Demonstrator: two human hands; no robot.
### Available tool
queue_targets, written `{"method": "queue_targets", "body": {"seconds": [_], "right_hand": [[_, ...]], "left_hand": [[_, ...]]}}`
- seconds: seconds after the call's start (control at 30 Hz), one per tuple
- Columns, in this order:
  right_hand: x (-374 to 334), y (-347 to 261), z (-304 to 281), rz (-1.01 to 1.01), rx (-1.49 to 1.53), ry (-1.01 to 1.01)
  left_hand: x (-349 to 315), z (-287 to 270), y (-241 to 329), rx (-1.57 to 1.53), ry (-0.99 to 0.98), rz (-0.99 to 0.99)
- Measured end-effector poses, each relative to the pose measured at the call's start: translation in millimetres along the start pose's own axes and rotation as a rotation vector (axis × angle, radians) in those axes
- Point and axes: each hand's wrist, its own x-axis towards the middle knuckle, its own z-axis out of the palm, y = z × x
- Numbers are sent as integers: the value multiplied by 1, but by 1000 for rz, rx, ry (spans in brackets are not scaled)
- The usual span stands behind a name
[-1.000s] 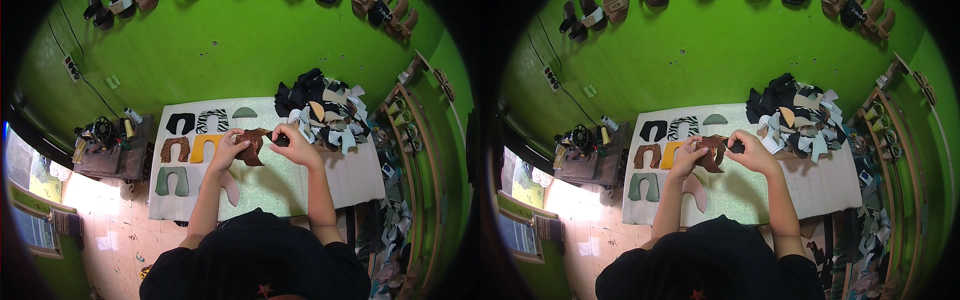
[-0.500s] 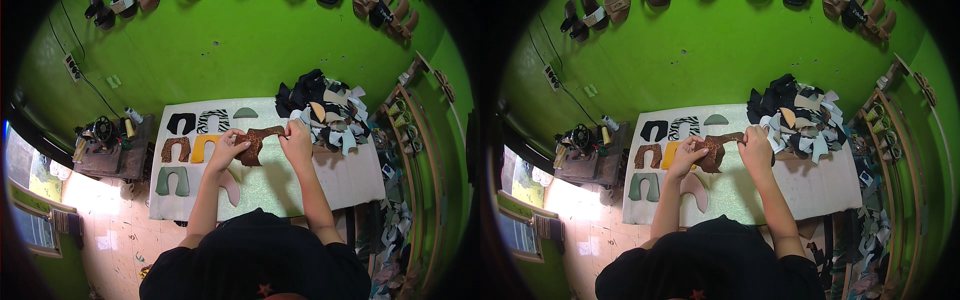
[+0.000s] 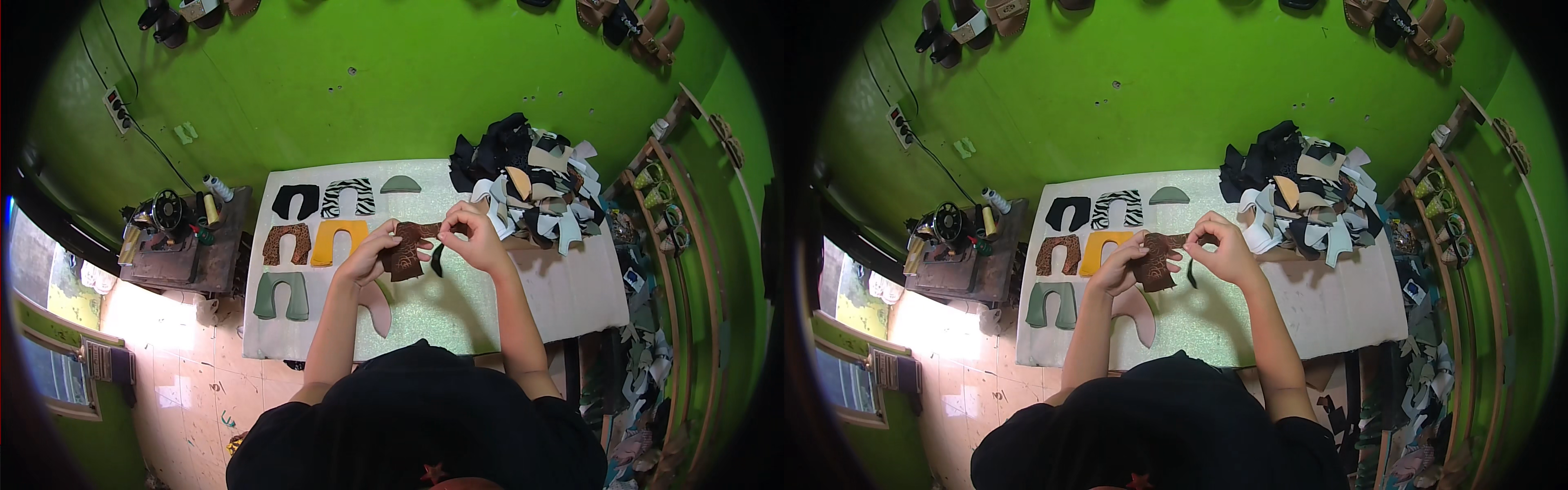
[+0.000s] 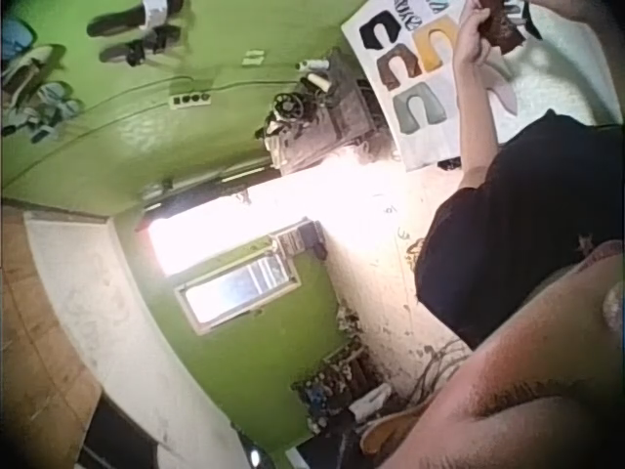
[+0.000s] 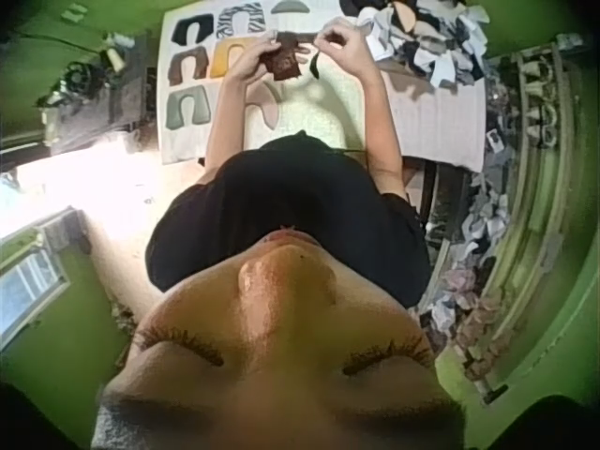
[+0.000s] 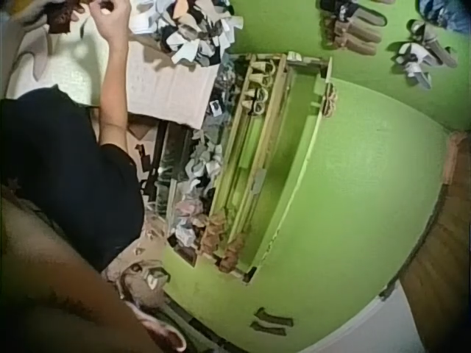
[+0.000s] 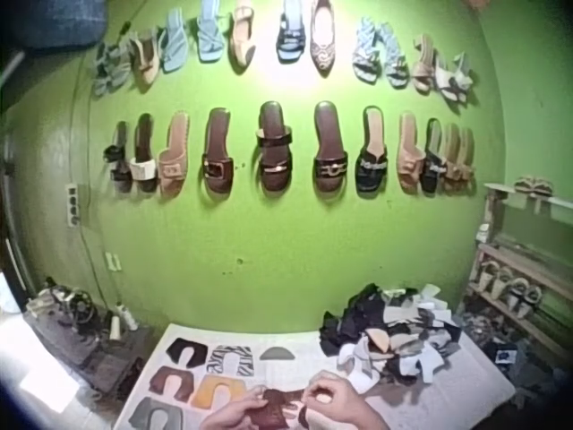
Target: Organizing and sorting cut shoe upper components on a work table.
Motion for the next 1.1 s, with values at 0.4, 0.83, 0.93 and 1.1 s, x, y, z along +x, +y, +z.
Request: {"method": "queue_targets", "body": {"seconds": [0.4, 0.83, 0.93, 1.1], "right_hand": [[-8, -41, 6, 162, 382, -364], [-8, -20, 23, 188, 72, 111], [-9, -15, 22, 161, 102, 147], [-12, -19, 16, 212, 165, 171]], "left_hand": [[0, -10, -5, 18, -8, -104], [-4, 2, 3, 114, -200, -165], [-2, -2, -2, 115, -251, -108], [-2, -3, -3, 74, -199, -130]]}}
